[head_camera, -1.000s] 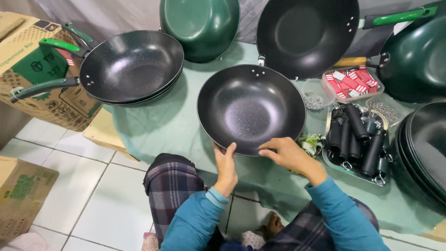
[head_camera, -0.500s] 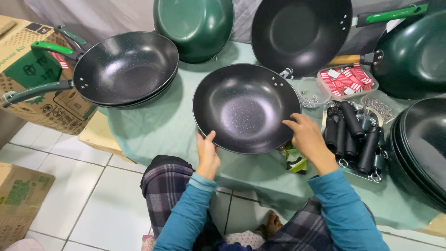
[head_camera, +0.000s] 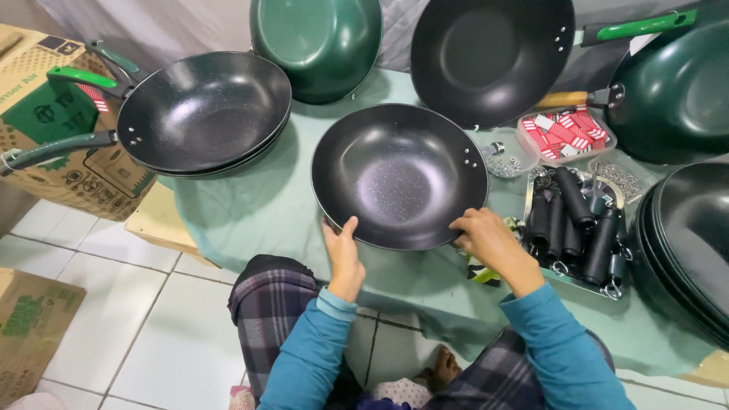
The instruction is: Assemble handles onto woks using a screwdriver and brackets
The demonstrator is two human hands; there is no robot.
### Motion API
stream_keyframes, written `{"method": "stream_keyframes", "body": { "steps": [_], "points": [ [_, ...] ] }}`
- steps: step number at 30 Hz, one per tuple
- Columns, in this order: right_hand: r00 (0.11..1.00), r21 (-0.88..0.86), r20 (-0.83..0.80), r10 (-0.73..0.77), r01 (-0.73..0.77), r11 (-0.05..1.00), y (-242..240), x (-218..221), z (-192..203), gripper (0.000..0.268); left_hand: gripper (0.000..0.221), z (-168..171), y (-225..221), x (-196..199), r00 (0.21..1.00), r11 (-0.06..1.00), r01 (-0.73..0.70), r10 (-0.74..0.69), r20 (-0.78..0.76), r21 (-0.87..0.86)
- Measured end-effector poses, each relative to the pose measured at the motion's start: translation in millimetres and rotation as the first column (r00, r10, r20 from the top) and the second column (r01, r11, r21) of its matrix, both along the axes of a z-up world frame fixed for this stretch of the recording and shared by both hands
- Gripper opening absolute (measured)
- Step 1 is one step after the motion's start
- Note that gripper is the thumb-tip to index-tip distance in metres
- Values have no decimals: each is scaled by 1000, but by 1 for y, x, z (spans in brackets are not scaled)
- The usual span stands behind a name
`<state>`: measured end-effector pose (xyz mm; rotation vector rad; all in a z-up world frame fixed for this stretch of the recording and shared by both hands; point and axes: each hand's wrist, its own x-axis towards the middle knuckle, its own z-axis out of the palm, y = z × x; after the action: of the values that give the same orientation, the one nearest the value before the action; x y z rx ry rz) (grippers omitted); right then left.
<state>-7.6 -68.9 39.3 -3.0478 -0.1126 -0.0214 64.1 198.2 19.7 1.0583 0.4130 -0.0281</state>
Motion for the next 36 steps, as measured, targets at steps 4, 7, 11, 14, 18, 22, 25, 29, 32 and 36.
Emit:
{"method": "stream_keyframes", "body": {
  "steps": [4, 7, 11, 14, 18, 22, 25, 29, 32, 36],
  "points": [
    [995, 71, 49, 91, -95, 993, 30, -7, 8, 25, 96, -2, -15, -20, 998, 999, 53, -54, -39, -9],
    [985, 230, 88, 146, -163, 959, 50, -11, 18, 19, 96, -10, -18, -23, 996, 997, 77, -78, -48, -22],
    [970, 377, 138, 202, -240, 894, 64, -15, 26, 17, 88, -12, -19, -13, 999, 999, 41, -42, -34, -20],
    [963, 426, 188, 194, -258, 867, 62, -14, 24, 16, 81, -13, -18, -9, 999, 999, 31, -32, -37, -15],
    [968, 436, 210, 136, -217, 873, 40, -10, 25, 16, 84, 35, -19, -28, 997, 994, 73, -76, -27, -81],
    [982, 467, 188, 25, -112, 877, 9, -11, 35, 16, 85, 17, -37, -64, 982, 979, 156, -168, -87, -134],
    [965, 475, 241, -105, -23, 879, -24, -14, 41, 16, 104, -9, -59, -90, 901, 898, 373, -411, -140, -233],
    [920, 300, 174, -352, 291, 908, -82, -22, 24, 17, 66, -32, -101, -96, 809, 800, 572, -586, -36, -182],
    [853, 160, 37, -520, 509, 846, -115, -27, 10, 20, 48, -29, -142, -87, 748, 737, 663, -660, 72, -133],
    [756, 78, -150, -637, 651, 755, -112, -36, 14, 36, 34, -40, -212, -74, 748, 742, 664, -656, 101, -95]
  ]
}}
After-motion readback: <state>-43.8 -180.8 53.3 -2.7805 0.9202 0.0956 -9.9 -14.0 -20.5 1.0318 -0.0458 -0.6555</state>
